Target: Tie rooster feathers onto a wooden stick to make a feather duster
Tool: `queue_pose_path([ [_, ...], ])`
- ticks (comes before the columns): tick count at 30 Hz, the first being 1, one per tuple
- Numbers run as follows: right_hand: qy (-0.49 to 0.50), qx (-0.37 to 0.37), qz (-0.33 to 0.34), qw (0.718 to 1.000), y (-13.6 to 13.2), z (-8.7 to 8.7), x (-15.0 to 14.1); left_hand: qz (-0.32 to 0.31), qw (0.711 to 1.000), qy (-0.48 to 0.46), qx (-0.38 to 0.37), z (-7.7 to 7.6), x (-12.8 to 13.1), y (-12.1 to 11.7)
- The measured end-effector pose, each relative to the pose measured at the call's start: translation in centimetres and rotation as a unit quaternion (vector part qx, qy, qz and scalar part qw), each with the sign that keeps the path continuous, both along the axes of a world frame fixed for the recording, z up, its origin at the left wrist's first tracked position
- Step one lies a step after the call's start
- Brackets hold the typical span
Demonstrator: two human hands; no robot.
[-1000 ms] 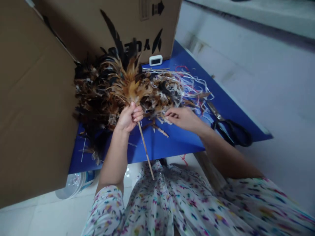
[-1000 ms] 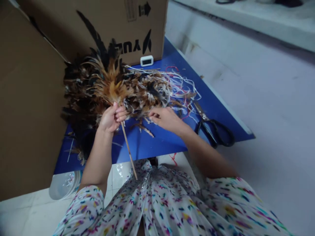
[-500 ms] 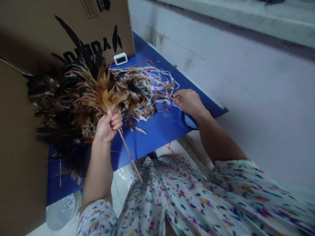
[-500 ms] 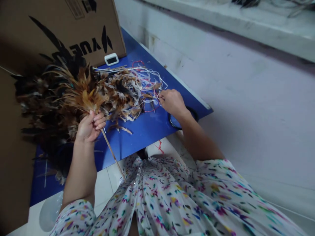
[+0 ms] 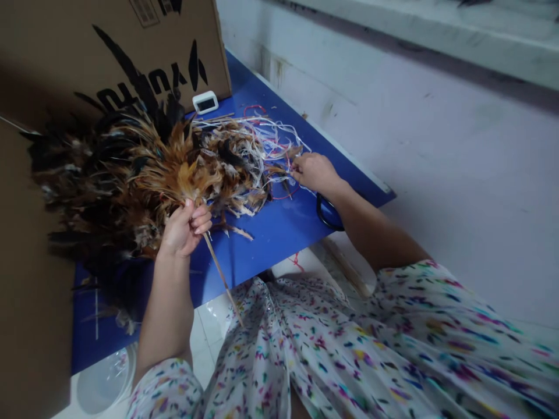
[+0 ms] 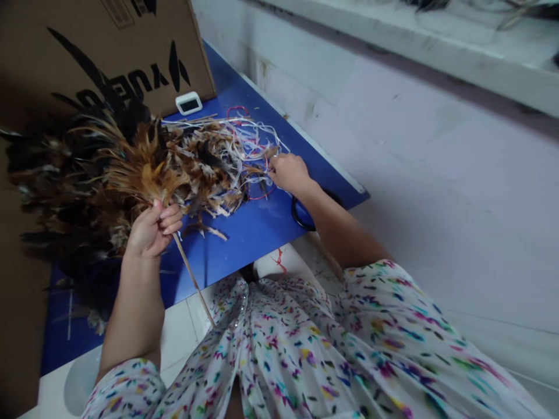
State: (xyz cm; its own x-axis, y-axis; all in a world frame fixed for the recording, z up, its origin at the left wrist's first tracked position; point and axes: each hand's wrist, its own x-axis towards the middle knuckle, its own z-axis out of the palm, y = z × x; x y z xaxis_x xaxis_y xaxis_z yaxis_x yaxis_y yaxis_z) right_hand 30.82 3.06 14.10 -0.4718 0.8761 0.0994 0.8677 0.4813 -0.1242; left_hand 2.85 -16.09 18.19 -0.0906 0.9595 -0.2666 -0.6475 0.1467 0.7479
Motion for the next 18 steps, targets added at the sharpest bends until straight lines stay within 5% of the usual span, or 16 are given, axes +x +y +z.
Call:
queue_pose_path([
  [4,0.003,-0.025,-0.005,1.0,1.2,-0.1,-0.4,-0.002,1.0,-0.002,-0.004,0.1,0.1,-0.1],
  [8,0.15,-0.083,-0.017,0.985,2.0,0.1,0.2,0.005,1.0,-0.009,-0.013,0.2,0.2,-0.1],
  [14,0.413,-0.205,-0.021,0.887,2.1,0.5,1.1,0.007,0.999,-0.019,-0.028,0.2,0.3,-0.2],
  [18,0.349,-0.093,-0.03,0.932,1.3,0.7,1.3,0.007,1.0,-0.009,-0.027,0.2,0.4,-0.2],
])
